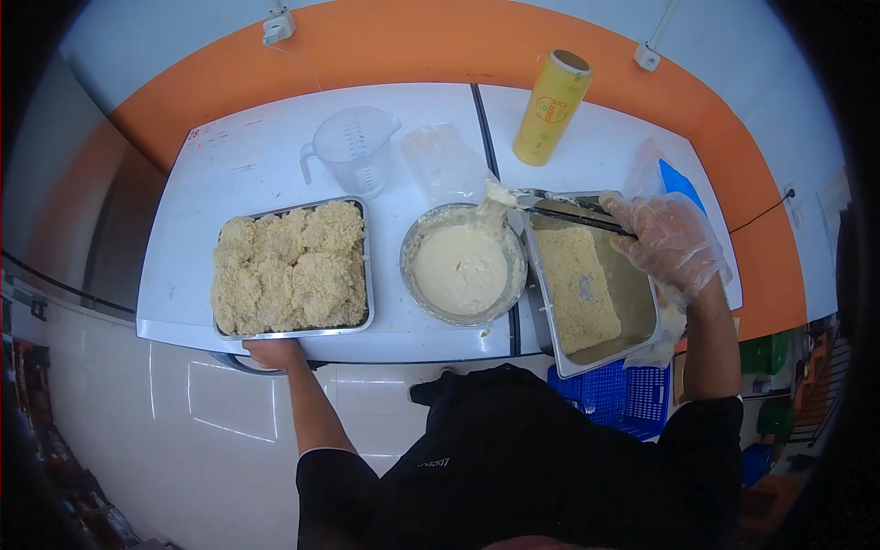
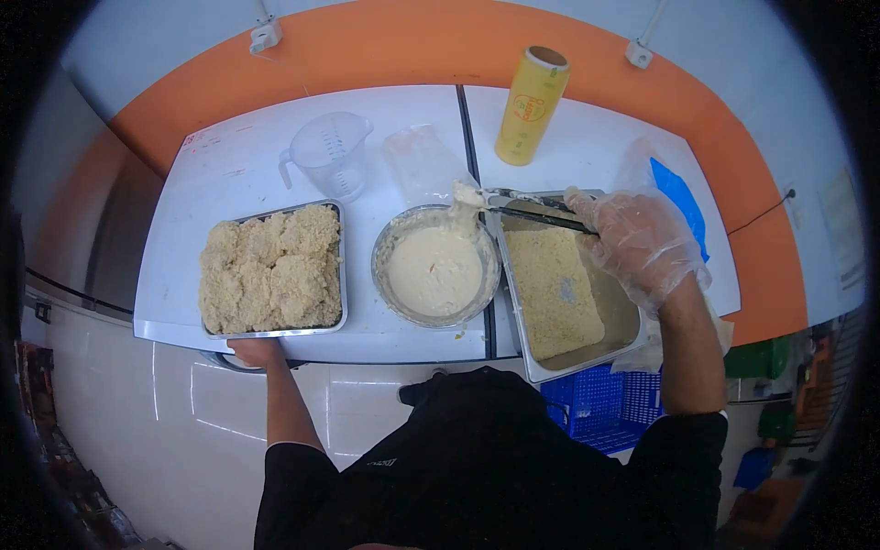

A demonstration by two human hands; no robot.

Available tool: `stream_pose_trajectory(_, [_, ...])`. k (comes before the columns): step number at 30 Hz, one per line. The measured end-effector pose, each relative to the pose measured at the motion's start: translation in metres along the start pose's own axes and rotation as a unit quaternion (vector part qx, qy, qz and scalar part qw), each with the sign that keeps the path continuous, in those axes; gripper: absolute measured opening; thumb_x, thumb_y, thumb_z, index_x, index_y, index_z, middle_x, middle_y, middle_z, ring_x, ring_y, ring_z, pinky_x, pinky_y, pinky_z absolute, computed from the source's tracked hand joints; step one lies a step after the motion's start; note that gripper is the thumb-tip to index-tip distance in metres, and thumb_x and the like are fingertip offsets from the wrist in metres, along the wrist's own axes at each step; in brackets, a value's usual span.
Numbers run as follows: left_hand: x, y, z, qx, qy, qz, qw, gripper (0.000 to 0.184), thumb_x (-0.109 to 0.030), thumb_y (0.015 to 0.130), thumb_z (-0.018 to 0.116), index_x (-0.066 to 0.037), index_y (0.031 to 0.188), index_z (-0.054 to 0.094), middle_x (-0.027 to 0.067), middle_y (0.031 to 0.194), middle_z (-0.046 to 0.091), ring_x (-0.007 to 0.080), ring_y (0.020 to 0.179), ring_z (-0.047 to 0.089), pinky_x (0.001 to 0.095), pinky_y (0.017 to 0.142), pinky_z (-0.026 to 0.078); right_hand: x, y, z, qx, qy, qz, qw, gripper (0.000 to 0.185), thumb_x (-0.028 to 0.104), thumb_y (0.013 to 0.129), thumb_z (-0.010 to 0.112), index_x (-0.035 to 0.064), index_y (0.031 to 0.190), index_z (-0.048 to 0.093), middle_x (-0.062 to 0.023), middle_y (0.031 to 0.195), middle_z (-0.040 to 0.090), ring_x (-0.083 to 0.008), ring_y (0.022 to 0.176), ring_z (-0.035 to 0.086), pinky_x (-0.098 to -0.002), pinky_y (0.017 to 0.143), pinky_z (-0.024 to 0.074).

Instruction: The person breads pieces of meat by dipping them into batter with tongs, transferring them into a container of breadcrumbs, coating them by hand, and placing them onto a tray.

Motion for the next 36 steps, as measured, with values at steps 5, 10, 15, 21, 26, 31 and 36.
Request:
stream_pose_trajectory(5, [0.001,0.002,0.001,-0.001,0.004,-0.009,1.000,0.065,-0.046,0.074,0.073,0.003,0.108,0.045,0.0229,0.097,0.060,0.0443,0.097,0.058,0.0572,0.081,0.044,-0.002,-0.008,-0.008,-0.008,0.003,-0.023,1.000,0.049,0.026,0.085,0.067,0.0137,0.131,0.057,-0.0119,0.092,0.066,-0.0281,0.088,0.062,-0.0401,0.083,0.0471])
stream_pose_trajectory(10, [0.003,0.002,0.002,0.012,-0.008,-0.018,1.000,0.063,-0.045,0.075,0.073,0.002,0.108,0.046,0.0227,0.096,0.062,0.0445,0.096,0.059,0.0562,0.081,0.044,-0.003,-0.017,-0.013,-0.024,0.023,-0.037,0.999,0.047,0.025,0.086,0.066,0.0142,0.131,0.057,-0.0119,0.091,0.065,-0.0283,0.088,0.062,-0.0407,0.083,0.0477])
stream_pose_trajectory(15, [-0.003,0.000,-0.002,0.002,0.014,-0.009,1.000,0.065,-0.046,0.074,0.074,0.002,0.107,0.047,0.0212,0.096,0.062,0.0435,0.096,0.059,0.0560,0.082,0.044,0.000,-0.012,-0.008,-0.009,-0.004,-0.039,0.999,0.045,0.026,0.087,0.064,0.0152,0.130,0.057,-0.0122,0.090,0.065,-0.0270,0.088,0.063,-0.0389,0.082,0.0479])
stream_pose_trajectory(21, [0.001,0.003,0.001,-0.002,0.025,-0.010,1.000,0.066,-0.047,0.074,0.074,0.002,0.108,0.046,0.0209,0.097,0.062,0.0431,0.098,0.059,0.0553,0.081,0.045,0.001,-0.010,0.002,-0.035,-0.041,-0.045,0.997,0.043,0.028,0.088,0.063,0.0163,0.129,0.059,-0.0113,0.091,0.064,-0.0248,0.087,0.063,-0.0370,0.080,0.0479])
stream_pose_trajectory(26, [-0.003,0.001,-0.003,0.003,0.022,-0.012,1.000,0.065,-0.046,0.074,0.074,0.002,0.108,0.046,0.0215,0.097,0.062,0.0426,0.097,0.059,0.0553,0.081,0.045,0.005,-0.017,-0.012,-0.007,-0.034,-0.032,0.999,0.042,0.028,0.087,0.064,0.0155,0.127,0.059,-0.0117,0.089,0.064,-0.0252,0.086,0.063,-0.0371,0.079,0.0479])
stream_pose_trajectory(31, [-0.003,0.000,-0.004,-0.004,0.023,-0.002,1.000,0.062,-0.045,0.076,0.073,0.002,0.107,0.048,0.0227,0.097,0.063,0.0441,0.095,0.061,0.0561,0.080,0.047,0.007,-0.019,-0.016,-0.015,-0.010,-0.035,0.999,0.040,0.026,0.088,0.064,0.0148,0.126,0.059,-0.0116,0.087,0.064,-0.0252,0.085,0.063,-0.0384,0.078,0.0481])
stream_pose_trajectory(36, [-0.001,0.001,0.000,0.012,0.005,-0.019,1.000,0.065,-0.043,0.073,0.075,0.002,0.110,0.046,0.0223,0.100,0.061,0.0447,0.099,0.058,0.0563,0.085,0.044,0.008,-0.011,-0.005,0.020,-0.052,-0.035,0.998,0.043,0.028,0.091,0.060,0.0149,0.131,0.056,-0.0098,0.093,0.066,-0.0242,0.089,0.064,-0.0382,0.080,0.0498])
Point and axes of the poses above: each hand's wrist, its own y-axis towards the middle knuckle, its own z-axis out of the palm, x = y × z, the point moved 7 cm from there along y, towards the middle knuckle
